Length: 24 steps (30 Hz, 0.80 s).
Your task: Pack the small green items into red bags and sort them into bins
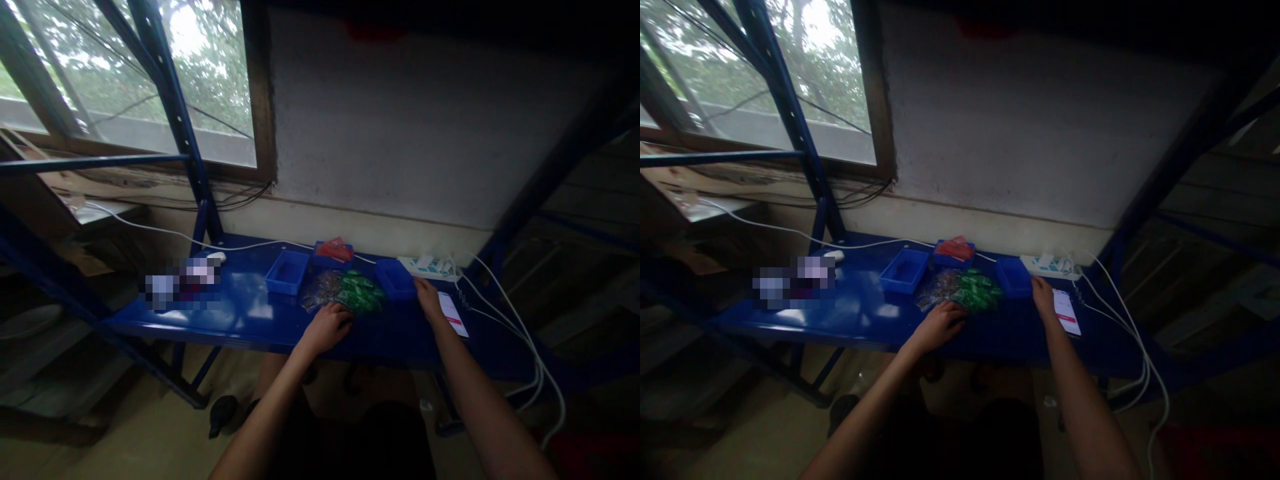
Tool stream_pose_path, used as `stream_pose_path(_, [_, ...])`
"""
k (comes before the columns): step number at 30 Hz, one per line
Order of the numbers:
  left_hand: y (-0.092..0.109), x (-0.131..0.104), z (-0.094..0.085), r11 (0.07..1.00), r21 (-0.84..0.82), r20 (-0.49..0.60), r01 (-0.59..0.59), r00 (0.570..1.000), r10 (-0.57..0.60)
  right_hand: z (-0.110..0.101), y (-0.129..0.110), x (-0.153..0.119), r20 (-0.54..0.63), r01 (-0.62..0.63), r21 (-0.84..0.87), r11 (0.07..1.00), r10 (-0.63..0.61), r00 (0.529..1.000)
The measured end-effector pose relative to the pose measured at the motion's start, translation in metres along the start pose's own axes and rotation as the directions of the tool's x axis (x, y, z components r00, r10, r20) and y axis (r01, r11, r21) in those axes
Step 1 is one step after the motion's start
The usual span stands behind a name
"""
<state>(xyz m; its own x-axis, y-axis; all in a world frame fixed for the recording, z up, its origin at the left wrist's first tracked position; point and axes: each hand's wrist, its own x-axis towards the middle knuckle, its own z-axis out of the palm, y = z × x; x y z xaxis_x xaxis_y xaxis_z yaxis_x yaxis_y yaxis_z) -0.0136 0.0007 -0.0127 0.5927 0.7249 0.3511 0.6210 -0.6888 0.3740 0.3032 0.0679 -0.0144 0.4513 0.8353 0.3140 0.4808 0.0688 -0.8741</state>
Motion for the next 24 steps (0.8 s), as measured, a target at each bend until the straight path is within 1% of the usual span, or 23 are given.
stream_pose_path(1, [0.0,0.0,0.0,1.0,-0.001,-0.001,-0.002,1.0,0.002,-0.001,-0.002,0.001,0.024,0.021,-0.135,0.991,-0.018,1.0])
stream_pose_path(2, [0.0,0.0,0.0,1.0,-0.001,-0.002,-0.003,1.0,0.003,-0.001,-0.005,0.002,0.042,0.029,-0.233,0.972,-0.019,0.999])
stream_pose_path(3, [0.0,0.0,0.0,1.0,-0.002,-0.002,-0.003,1.0,0.003,-0.001,-0.008,0.002,0.057,0.03,-0.289,0.957,-0.014,0.998])
stream_pose_path(7, [0.0,0.0,0.0,1.0,-0.004,0.001,-0.004,1.0,0.004,0.0,-0.019,0.002,0.104,0.053,-0.363,0.93,-0.017,0.994])
stream_pose_path(11, [0.001,0.0,-0.001,1.0,0.002,-0.002,-0.009,1.0,0.009,-0.009,-0.032,-0.002,0.131,0.068,-0.451,0.89,-0.009,0.991])
stream_pose_path(13, [0.002,0.0,-0.002,1.0,0.0,-0.009,-0.006,1.0,0.006,-0.014,-0.045,-0.005,0.11,0.103,-0.505,0.857,-0.054,0.992])
stream_pose_path(15, [0.002,0.0,-0.002,1.0,-0.001,-0.007,-0.006,1.0,0.006,-0.015,-0.063,-0.007,0.075,0.198,-0.567,0.799,-0.189,0.979])
stream_pose_path(16, [0.002,0.0,-0.001,1.0,0.001,-0.005,-0.006,1.0,0.007,-0.012,-0.074,-0.008,0.088,0.25,-0.564,0.787,-0.244,0.966])
stream_pose_path(18, [0.002,0.0,-0.001,1.0,0.012,0.001,-0.01,1.0,0.01,0.001,-0.094,-0.009,0.2,0.341,-0.47,0.815,-0.278,0.94])
stream_pose_path(20, [0.001,0.0,0.0,1.0,0.023,0.007,-0.008,1.0,0.008,0.023,-0.11,-0.008,0.339,0.393,-0.371,0.841,-0.272,0.901])
stream_pose_path(22, [0.001,0.001,0.0,1.0,0.024,0.012,-0.01,1.0,0.009,0.048,-0.12,-0.004,0.417,0.377,-0.35,0.858,-0.217,0.882])
stream_pose_path(24, [0.001,0.0,0.001,1.0,0.019,0.017,-0.013,1.0,0.013,0.073,-0.125,0.001,0.435,0.308,-0.377,0.873,-0.127,0.892])
